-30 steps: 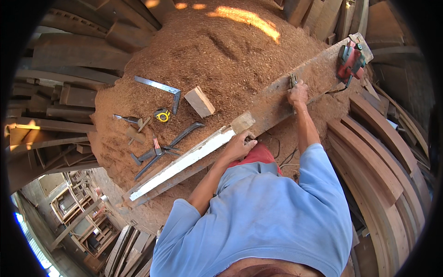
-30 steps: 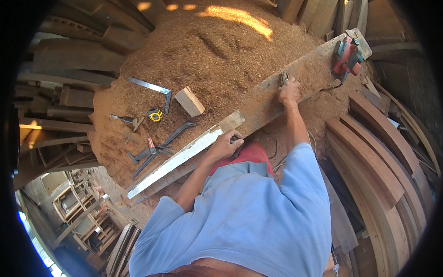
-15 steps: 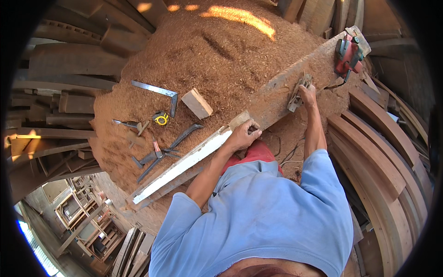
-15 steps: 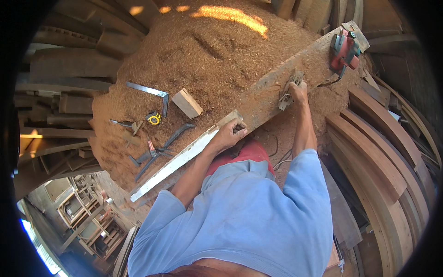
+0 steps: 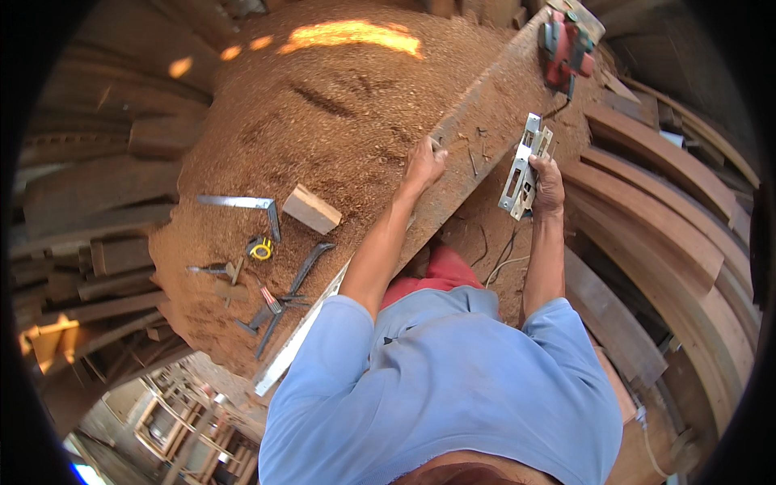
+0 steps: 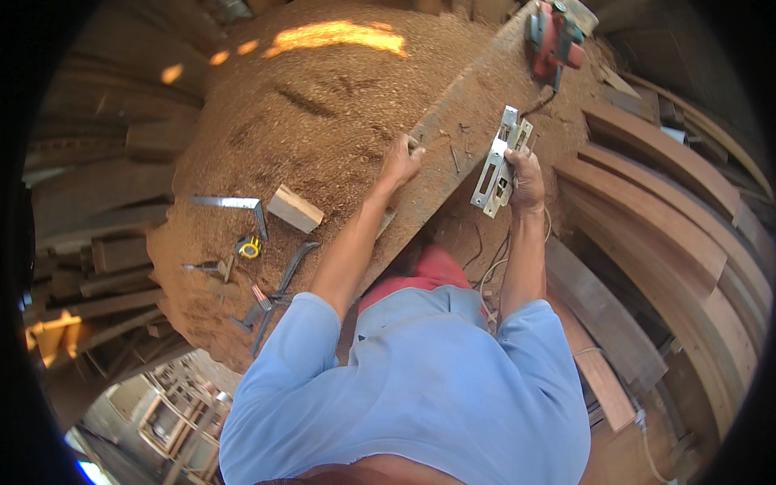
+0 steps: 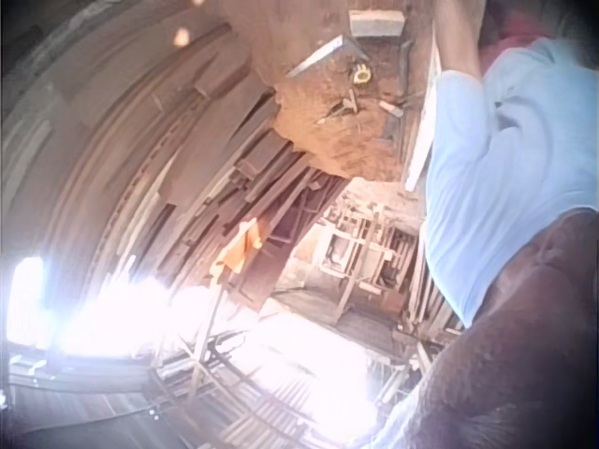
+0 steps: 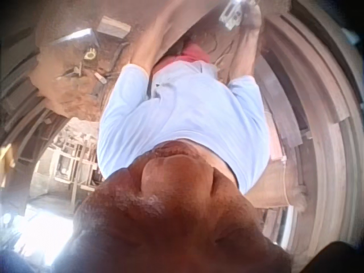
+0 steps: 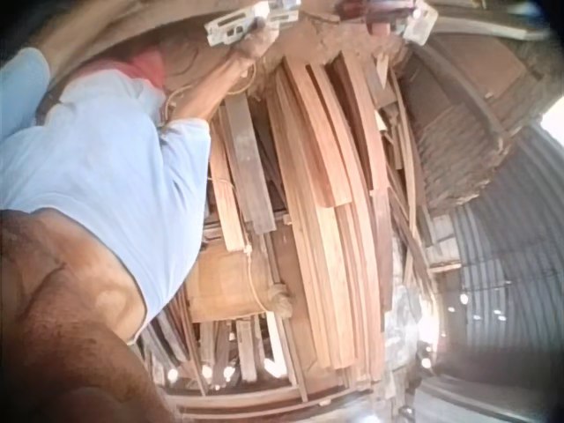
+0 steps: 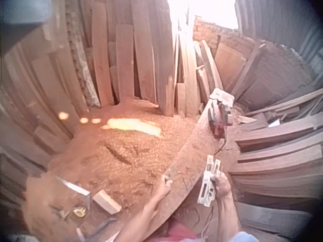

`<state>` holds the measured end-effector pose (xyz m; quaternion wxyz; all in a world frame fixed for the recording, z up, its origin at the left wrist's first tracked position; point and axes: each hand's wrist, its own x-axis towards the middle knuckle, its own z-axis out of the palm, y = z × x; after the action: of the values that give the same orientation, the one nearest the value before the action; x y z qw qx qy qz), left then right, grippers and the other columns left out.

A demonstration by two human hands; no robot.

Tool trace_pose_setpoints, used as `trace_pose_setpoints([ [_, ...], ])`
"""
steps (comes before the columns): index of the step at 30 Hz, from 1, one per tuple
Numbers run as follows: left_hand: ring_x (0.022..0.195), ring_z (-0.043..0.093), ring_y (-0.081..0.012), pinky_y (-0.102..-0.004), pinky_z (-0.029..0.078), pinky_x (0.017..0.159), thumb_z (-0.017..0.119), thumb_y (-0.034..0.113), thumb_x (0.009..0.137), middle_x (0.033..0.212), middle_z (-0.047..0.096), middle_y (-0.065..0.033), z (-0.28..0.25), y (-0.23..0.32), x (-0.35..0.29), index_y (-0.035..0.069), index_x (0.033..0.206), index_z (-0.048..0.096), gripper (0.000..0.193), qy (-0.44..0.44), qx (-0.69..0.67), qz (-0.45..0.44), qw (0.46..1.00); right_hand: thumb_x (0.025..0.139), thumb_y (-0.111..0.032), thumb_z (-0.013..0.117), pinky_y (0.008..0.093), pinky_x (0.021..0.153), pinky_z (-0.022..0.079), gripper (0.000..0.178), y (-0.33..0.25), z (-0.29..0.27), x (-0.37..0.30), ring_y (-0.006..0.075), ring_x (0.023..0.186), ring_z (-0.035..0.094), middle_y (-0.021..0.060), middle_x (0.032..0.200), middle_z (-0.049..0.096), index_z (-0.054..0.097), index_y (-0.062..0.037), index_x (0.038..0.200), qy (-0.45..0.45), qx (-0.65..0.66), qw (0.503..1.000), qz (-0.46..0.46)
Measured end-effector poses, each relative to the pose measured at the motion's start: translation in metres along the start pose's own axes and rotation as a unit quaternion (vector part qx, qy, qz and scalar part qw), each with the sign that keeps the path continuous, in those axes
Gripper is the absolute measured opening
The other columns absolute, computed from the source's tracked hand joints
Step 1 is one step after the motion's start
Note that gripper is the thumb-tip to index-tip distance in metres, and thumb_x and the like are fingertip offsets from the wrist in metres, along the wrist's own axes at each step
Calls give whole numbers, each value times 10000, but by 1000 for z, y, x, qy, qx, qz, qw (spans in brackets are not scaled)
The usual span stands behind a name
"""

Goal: The person uses a screwdriver to fasten a metal bracket onto a long white wooden plank. They then pick up a small block of wood and a metal jig, moving them across the workshop floor where another worker is visible in the background.

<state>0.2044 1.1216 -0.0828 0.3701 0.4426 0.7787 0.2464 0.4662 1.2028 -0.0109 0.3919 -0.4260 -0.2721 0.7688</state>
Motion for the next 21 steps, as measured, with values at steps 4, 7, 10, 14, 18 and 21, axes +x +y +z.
trace_pose_setpoints([
  [4,982,695,-470,-538,548,860,714,270,933,1050,714,-276,24,-5,36,-14,1126,609,359,-9,88,-74,993,868,-259,749,252,621,601,522,-5,-2,-29,142,761,719,112,1008,736,604,32,1277,-3,22,1000,17],
  [7,961,697,-485,-563,552,827,728,282,923,1033,710,-291,33,-3,47,-15,1096,621,360,-10,153,-36,988,860,-248,747,240,597,597,603,-7,10,-51,159,834,724,150,1104,719,542,46,1345,68,79,995,-2],
  [10,921,695,-508,-579,554,792,704,279,929,993,709,-308,39,-22,52,-10,1043,644,317,2,156,69,985,819,-260,773,206,610,575,700,-5,-2,-59,185,931,694,138,1128,674,501,56,1381,20,139,990,11],
  [14,900,692,-514,-579,552,789,655,246,937,966,710,-306,39,-23,60,-9,1047,648,277,-20,169,32,985,800,-264,782,244,629,586,726,-12,1,-59,195,936,687,124,1113,655,507,72,1383,-8,168,986,-8],
  [18,891,719,-462,-535,581,776,634,186,931,931,719,-293,31,-18,58,-12,1013,643,215,-16,171,31,985,770,-275,805,318,845,583,750,-21,7,-54,214,939,690,137,1106,676,530,78,1372,2,102,995,5],
  [21,890,750,-338,-450,621,739,613,78,916,887,722,-241,26,-8,63,-9,952,621,95,-85,-97,-75,989,770,-263,796,316,856,584,716,-14,4,-45,208,924,707,147,1106,704,555,81,1350,8,43,999,22],
])
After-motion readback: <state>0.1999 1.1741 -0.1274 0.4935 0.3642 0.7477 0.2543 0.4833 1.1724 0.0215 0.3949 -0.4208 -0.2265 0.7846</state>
